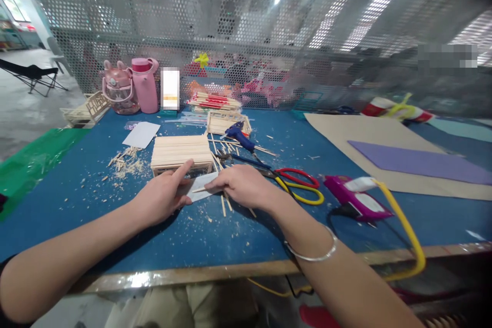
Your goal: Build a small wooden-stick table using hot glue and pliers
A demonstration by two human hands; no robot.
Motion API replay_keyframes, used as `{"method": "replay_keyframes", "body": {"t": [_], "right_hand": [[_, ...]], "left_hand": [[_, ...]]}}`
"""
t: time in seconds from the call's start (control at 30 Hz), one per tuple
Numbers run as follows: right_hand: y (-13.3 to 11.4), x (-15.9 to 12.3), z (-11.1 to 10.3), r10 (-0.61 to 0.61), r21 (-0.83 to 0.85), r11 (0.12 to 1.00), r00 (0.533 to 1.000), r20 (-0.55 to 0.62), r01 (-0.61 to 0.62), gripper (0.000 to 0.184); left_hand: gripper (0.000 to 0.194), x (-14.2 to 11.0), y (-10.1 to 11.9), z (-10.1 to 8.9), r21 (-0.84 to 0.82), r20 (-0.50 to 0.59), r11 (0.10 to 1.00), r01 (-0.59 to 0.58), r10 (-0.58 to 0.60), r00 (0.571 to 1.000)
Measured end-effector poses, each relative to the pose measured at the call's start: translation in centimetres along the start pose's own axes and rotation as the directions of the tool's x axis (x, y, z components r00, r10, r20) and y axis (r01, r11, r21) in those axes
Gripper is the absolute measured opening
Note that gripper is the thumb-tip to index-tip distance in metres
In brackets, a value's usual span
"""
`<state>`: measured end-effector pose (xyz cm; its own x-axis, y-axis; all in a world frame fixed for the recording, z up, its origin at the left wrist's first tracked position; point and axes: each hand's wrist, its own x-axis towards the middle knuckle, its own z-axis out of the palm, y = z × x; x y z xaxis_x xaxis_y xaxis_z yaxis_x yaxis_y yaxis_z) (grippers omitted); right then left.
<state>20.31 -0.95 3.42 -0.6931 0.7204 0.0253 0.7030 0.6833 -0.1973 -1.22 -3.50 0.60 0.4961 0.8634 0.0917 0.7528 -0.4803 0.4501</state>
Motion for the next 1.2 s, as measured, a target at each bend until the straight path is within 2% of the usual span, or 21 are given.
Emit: {"method": "replay_keyframes", "body": {"t": [0.23,0.3,0.37,0.43,0.5,0.57,0.63,0.73,0.8,0.87,0.93,0.97,1.0,1.03,1.07,1.13,1.17,1.2], "right_hand": [[0.0,-0.5,-1.3,0.069,0.101,0.992,0.995,0.068,-0.075,0.031],[0.2,-0.5,-1.5,0.108,0.223,0.969,0.994,0.005,-0.107,0.024],[0.2,-0.5,-1.4,0.162,0.440,0.891,0.983,-0.090,-0.107,0.023],[0.1,-0.2,-0.9,0.204,0.701,0.712,0.966,-0.157,-0.036,0.025],[-0.3,0.1,-0.2,0.225,0.894,0.441,0.955,-0.196,0.079,0.025],[-0.9,0.4,0.5,0.225,0.965,0.187,0.948,-0.223,0.182,0.023],[-1.4,0.8,1.0,0.246,0.969,-0.005,0.940,-0.236,0.245,0.022],[-2.2,1.3,1.4,0.303,0.933,-0.201,0.925,-0.230,0.298,0.021],[-2.5,1.6,1.5,0.324,0.913,-0.266,0.921,-0.216,0.308,0.018],[-2.6,1.8,1.8,0.317,0.910,-0.289,0.927,-0.201,0.296,0.016],[-2.7,1.8,2.1,0.286,0.933,-0.250,0.940,-0.184,0.258,0.017],[-2.8,1.8,2.3,0.272,0.953,-0.190,0.945,-0.182,0.238,0.018],[-2.8,1.7,2.4,0.276,0.968,-0.092,0.940,-0.200,0.233,0.019],[-2.8,1.5,2.4,0.309,0.967,0.050,0.917,-0.254,0.251,0.022],[-2.7,1.3,2.4,0.356,0.932,0.240,0.868,-0.346,0.272,0.028],[-2.7,0.7,2.0,0.374,0.699,0.679,0.715,-0.591,0.223,0.046],[-2.6,0.4,1.7,0.297,0.506,0.850,0.664,-0.686,0.143,0.052],[-2.6,0.2,1.5,0.180,0.293,0.954,0.666,-0.724,0.061,0.054]], "left_hand": [[0.078,0.1,-0.1,0.0,-0.004,-0.002,1.000,0.006,-0.006,1.000],[0.077,0.0,-0.1,0.1,0.014,-0.015,1.000,0.004,-0.004,1.000],[0.065,-0.1,0.0,0.0,0.051,-0.086,0.998,-0.037,0.041,0.995],[0.047,-0.3,0.2,-0.1,0.078,-0.217,0.990,-0.117,0.131,0.967],[0.036,-0.4,0.6,-0.3,0.068,-0.326,0.981,-0.184,0.196,0.925],[0.034,-0.5,1.0,-0.5,-0.005,-0.354,0.984,-0.177,0.164,0.921],[0.034,-0.6,1.4,-0.5,-0.129,-0.296,0.986,-0.109,0.066,0.953],[0.034,-0.5,2.0,-0.4,-0.333,-0.132,0.942,-0.039,-0.005,0.991],[0.034,-0.5,2.3,-0.1,-0.445,-0.033,0.895,-0.028,0.015,0.999],[0.033,-0.4,2.6,0.0,-0.523,0.031,0.852,-0.004,0.023,0.999],[0.031,-0.4,2.9,0.0,-0.560,0.069,0.828,0.037,0.002,0.998],[0.031,-0.3,3.0,-0.1,-0.557,0.084,0.828,0.061,-0.017,0.996],[0.031,-0.3,3.0,-0.2,-0.537,0.093,0.839,0.086,-0.043,0.995],[0.033,-0.2,2.9,-0.4,-0.496,0.091,0.861,0.109,-0.073,0.993],[0.034,-0.2,2.7,-0.6,-0.432,0.076,0.893,0.124,-0.101,0.992],[0.034,-0.1,2.1,-0.9,-0.242,0.001,0.964,0.109,-0.112,0.994],[0.034,-0.1,1.8,-1.0,-0.131,-0.040,0.988,0.084,-0.090,0.995],[0.034,-0.1,1.5,-1.0,-0.024,-0.071,0.998,0.054,-0.056,0.996]]}}
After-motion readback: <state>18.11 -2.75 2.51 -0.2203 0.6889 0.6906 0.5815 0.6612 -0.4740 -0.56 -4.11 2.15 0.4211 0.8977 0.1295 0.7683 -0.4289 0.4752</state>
